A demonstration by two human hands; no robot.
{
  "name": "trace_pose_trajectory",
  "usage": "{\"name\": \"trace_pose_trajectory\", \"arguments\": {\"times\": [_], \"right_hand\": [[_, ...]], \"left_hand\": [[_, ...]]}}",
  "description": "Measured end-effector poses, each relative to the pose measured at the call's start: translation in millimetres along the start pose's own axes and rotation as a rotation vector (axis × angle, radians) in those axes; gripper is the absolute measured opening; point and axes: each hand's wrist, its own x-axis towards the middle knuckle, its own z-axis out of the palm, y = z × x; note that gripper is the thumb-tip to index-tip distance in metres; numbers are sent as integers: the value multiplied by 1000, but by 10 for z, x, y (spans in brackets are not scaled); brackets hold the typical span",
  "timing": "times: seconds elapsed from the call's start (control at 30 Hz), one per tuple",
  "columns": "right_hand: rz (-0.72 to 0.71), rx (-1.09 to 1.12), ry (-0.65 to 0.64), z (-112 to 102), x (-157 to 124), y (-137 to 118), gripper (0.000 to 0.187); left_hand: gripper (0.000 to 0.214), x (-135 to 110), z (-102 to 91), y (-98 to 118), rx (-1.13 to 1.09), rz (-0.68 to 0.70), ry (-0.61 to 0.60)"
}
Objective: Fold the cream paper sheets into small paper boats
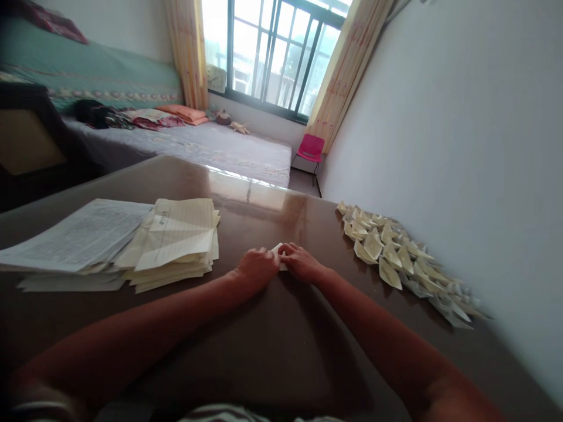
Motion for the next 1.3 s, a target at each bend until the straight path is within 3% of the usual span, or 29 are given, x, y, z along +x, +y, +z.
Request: {"name": "trace_pose_trajectory", "arguments": {"times": [0.13,0.2,0.27,0.33,0.43,0.73,0.93,1.1,1.3], "right_hand": [[110,51,69,42,-122,-57,53],[277,161,104,22,-179,10,52],[543,205,185,-9,-239,127,50],[681,177,263,-20,-294,247,45],[779,152,302,26,-329,341,31],[677,238,231,93,-290,274,28],[598,356,178,70,-380,281,24],[559,520,147,9,-417,273,23],[785,633,259,-80,-442,239,21]], "left_hand": [[22,16,18,-232,-6,-45,-45],[21,26,67,-249,-2,-28,-63],[23,32,105,-227,8,-17,-73],[24,35,117,-198,19,-12,-80],[25,35,101,-168,33,-9,-89],[32,70,46,-112,76,-12,-71],[43,217,-33,-97,93,147,-139],[37,190,70,20,145,167,-117],[40,70,166,45,138,126,-38]]}}
